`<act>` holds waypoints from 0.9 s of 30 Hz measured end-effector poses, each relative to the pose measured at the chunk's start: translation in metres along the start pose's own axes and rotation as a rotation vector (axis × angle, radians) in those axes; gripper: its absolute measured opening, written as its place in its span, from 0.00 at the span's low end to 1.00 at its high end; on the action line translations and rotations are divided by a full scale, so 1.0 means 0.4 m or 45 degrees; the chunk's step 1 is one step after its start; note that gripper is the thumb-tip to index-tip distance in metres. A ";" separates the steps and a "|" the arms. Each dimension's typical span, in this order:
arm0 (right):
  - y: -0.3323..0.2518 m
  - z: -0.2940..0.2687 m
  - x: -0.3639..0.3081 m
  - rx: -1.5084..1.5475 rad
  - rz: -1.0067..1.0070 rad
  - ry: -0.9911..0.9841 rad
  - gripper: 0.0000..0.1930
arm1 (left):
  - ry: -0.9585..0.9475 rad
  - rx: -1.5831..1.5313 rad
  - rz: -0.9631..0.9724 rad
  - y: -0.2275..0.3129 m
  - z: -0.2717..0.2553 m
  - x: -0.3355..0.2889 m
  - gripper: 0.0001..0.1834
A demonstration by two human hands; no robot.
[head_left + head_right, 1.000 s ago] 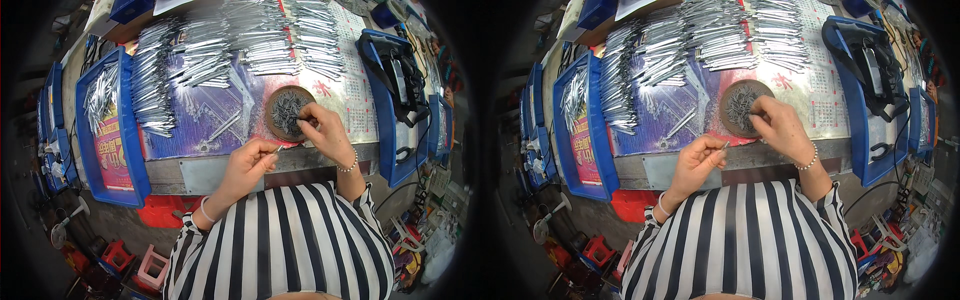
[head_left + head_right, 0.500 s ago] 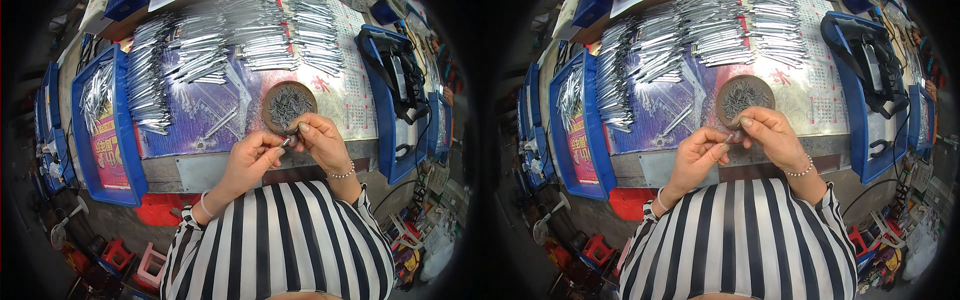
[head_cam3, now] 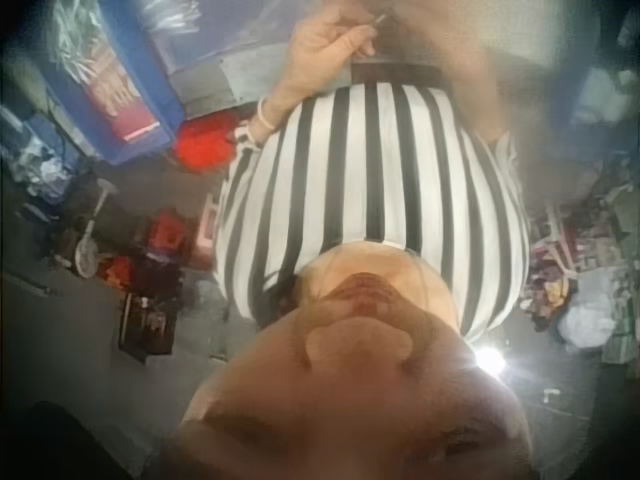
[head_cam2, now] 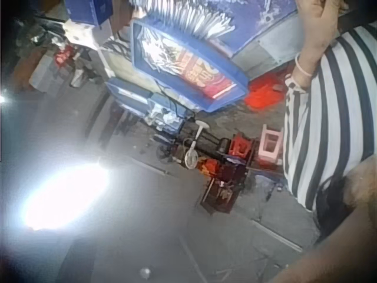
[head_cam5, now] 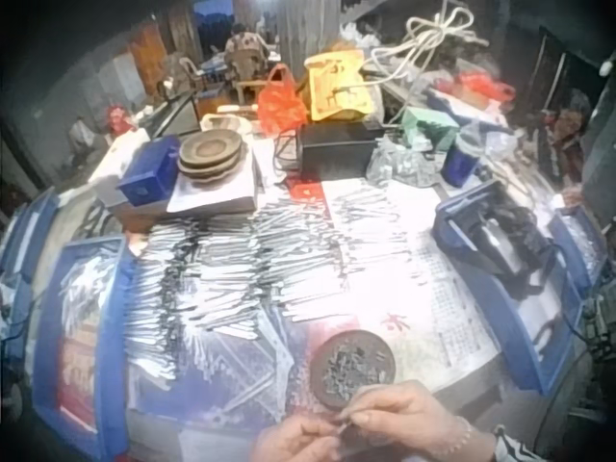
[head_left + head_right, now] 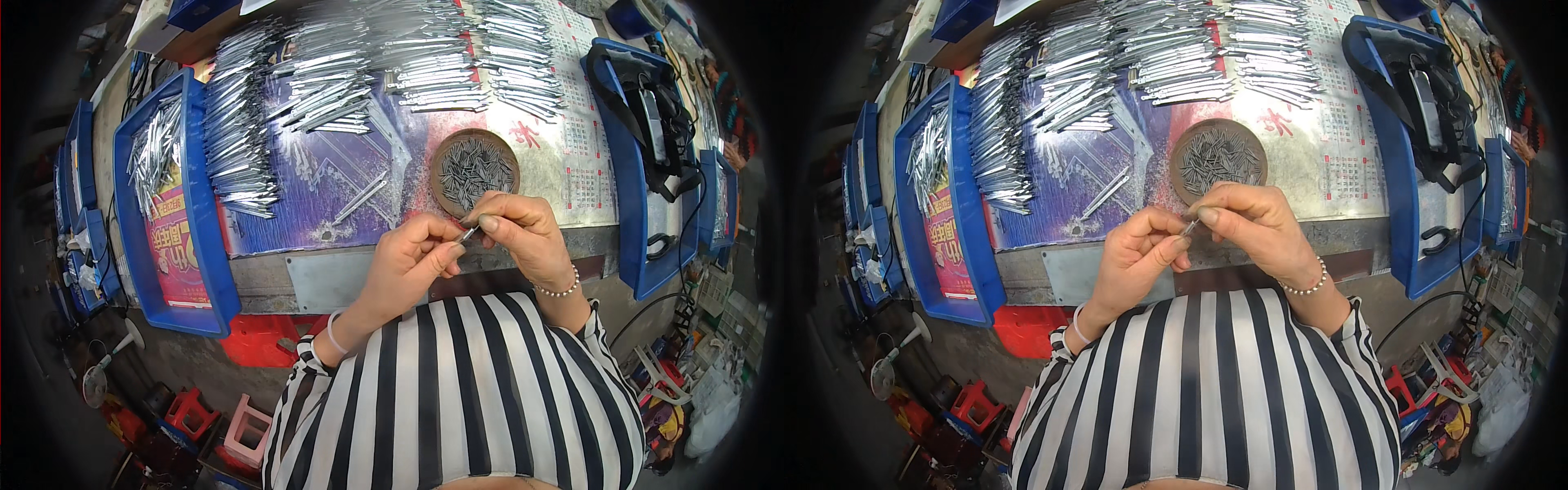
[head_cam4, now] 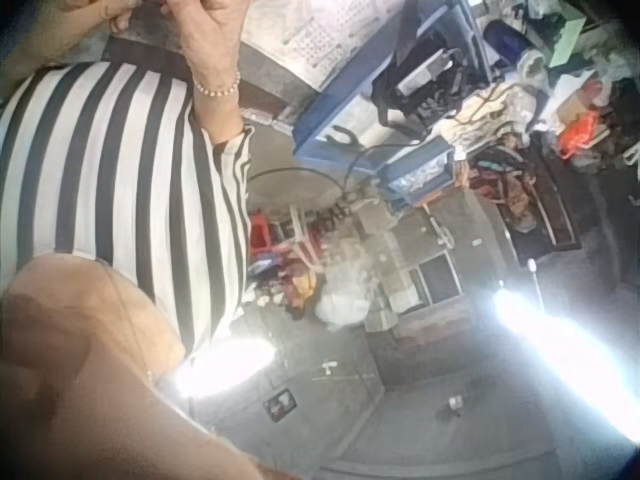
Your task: The person assembles metal components by hand, picking small pins from a dish and attaching them to metal strips on the table.
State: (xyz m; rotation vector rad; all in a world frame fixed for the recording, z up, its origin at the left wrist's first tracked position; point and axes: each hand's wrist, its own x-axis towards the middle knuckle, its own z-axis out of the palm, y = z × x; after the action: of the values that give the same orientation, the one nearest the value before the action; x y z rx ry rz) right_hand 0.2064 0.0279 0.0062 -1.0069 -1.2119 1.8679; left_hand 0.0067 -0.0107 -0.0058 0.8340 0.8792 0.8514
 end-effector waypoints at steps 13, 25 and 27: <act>-0.012 0.003 -0.004 -0.132 0.010 0.003 0.08 | 0.079 0.123 0.065 -0.015 0.004 -0.007 0.05; -0.023 0.021 -0.017 -0.014 0.051 -0.003 0.05 | 0.078 0.755 0.583 -0.001 -0.004 -0.010 0.04; -0.010 0.021 -0.017 0.103 0.090 0.040 0.04 | 0.073 0.716 0.528 -0.001 -0.003 -0.010 0.04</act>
State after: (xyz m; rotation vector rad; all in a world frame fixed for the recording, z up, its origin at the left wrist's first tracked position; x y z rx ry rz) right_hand 0.2028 0.0201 0.0137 -1.0432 -1.0864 1.9327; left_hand 0.0042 -0.0139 -0.0053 1.5259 1.0321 1.0034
